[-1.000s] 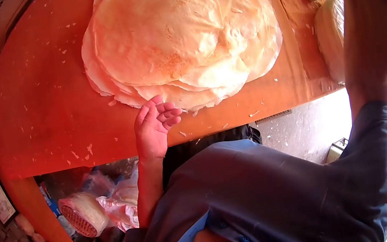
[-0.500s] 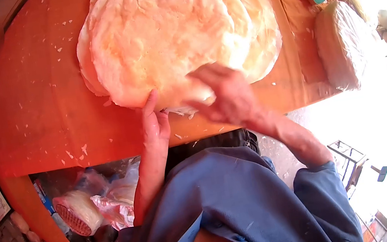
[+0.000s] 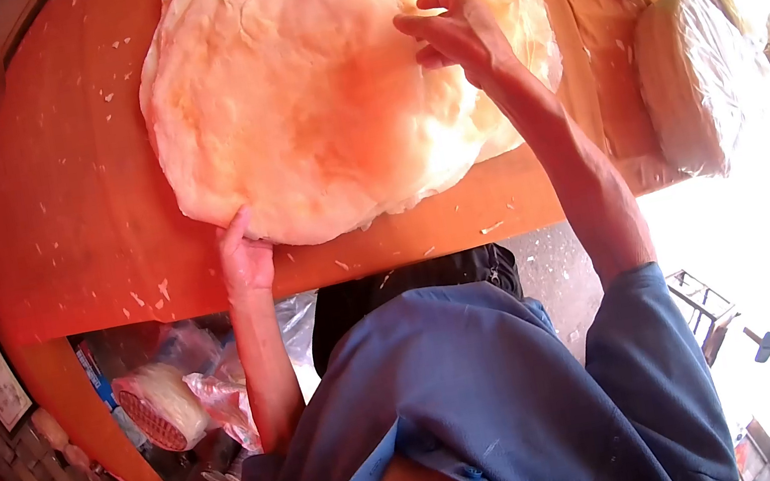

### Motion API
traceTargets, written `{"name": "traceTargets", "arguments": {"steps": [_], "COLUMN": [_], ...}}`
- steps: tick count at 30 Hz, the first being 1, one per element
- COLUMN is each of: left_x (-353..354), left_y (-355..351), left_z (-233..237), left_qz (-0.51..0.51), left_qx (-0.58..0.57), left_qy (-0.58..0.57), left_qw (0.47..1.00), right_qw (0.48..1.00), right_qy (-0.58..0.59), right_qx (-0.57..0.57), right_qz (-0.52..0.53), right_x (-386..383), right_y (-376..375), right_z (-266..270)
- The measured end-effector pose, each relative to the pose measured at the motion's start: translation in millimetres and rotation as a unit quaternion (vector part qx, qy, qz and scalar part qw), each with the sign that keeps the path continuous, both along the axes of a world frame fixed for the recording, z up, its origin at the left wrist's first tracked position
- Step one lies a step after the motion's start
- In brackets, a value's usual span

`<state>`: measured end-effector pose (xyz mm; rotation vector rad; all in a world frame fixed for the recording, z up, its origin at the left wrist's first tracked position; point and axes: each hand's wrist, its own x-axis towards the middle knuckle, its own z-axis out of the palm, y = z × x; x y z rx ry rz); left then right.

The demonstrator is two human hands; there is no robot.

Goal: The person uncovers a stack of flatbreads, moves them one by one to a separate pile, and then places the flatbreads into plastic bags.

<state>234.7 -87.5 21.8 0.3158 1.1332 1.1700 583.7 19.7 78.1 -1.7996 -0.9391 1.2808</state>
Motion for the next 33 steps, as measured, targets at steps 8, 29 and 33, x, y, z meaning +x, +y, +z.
{"name": "traceTargets", "arguments": {"steps": [8,29,33], "left_x": [-9.0,-5.0,-1.9], "left_y": [-1.0,2.4,0.6], "left_z": [-13.5,-6.5,4.3], "left_qz": [0.009,0.021,0.044], "left_qx": [-0.037,-0.048,-0.036], "left_qy": [-0.039,-0.068,-0.115], "left_qw": [0.998,0.996,0.992], "right_qw": [0.989,0.978,0.965], "right_qy": [0.042,-0.062,-0.034], "right_qx": [0.027,0.043,0.204], "right_qz": [0.137,0.193,0.161], "right_x": [-44.8,-23.6,-26.7], "right_y": [3.8,49.4,19.8], "right_z": [48.3,28.7,80.6]}}
